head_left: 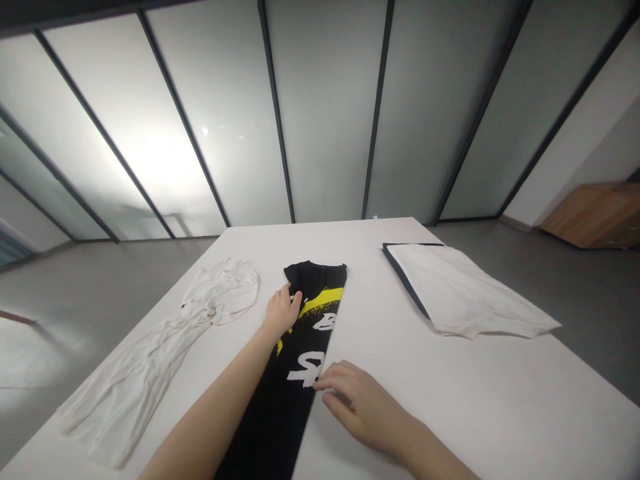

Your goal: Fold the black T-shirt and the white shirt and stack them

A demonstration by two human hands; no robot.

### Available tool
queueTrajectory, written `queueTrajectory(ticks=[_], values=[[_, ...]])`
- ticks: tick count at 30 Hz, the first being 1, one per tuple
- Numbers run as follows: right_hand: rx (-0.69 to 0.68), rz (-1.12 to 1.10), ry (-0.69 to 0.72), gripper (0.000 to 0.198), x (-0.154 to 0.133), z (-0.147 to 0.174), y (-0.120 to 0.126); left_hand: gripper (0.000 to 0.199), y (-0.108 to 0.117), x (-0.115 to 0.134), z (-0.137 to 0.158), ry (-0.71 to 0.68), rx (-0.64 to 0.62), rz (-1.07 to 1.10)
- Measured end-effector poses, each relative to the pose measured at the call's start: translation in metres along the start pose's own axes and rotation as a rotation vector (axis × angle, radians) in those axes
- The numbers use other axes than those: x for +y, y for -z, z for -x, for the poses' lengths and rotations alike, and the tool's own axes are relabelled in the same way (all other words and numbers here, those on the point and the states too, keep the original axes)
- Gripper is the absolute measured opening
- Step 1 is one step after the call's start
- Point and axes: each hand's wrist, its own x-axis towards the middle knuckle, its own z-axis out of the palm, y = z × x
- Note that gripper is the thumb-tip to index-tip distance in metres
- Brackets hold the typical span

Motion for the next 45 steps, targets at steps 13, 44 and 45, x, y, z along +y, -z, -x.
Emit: queueTrajectory(ticks=[13, 44, 45], values=[[0.019, 0.042, 0.055, 0.026, 0.004, 0.001, -0.002, 0.072, -0.028, 0.011, 0.025, -0.168, -0.033, -0.209], [0.299, 0.459, -0.753, 0.044, 0.075, -0.197, 0.012, 0.071, -0.002, 0.022, 0.094, -0.41, -0.241, -0.052], [0.307, 0.43, -0.764, 0.041, 0.081, -0.201, 0.015, 0.071, -0.003, 0.02, 0.094, -0.411, -0.24, -0.054]])
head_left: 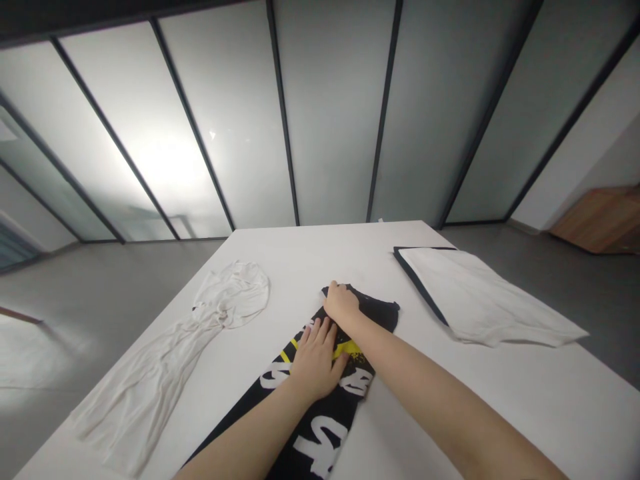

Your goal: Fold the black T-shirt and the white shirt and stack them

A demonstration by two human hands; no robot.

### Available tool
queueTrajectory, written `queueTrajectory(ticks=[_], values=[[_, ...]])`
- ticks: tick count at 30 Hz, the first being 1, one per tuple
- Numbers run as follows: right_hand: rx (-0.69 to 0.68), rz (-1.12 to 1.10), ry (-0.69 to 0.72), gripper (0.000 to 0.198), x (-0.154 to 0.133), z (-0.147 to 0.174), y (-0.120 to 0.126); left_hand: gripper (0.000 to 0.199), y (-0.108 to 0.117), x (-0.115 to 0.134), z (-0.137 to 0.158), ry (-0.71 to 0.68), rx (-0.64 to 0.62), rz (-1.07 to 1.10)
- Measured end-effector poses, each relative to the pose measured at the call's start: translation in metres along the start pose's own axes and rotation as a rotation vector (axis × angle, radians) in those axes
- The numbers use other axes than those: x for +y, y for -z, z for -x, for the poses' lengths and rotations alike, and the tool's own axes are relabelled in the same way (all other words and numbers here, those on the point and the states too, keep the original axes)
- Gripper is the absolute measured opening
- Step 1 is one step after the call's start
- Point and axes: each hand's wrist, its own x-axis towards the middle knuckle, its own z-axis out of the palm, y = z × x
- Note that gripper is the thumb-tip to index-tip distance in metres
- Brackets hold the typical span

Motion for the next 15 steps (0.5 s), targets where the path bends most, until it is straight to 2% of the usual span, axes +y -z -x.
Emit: queueTrajectory(ticks=[7, 11, 15], values=[[-0.15, -0.343, -0.159, 0.008, 0.039, -0.045, 0.02, 0.075, -0.009, -0.006, 0.001, -0.024, 0.035, -0.009], [-0.209, -0.511, -0.206, 0.016, 0.052, -0.049, 0.023, 0.072, -0.01, -0.006, 0.0, -0.046, 0.045, -0.02], [-0.234, -0.517, -0.238, 0.034, 0.05, -0.052, 0.024, 0.07, -0.014, -0.007, 0.0, -0.066, 0.072, -0.033]])
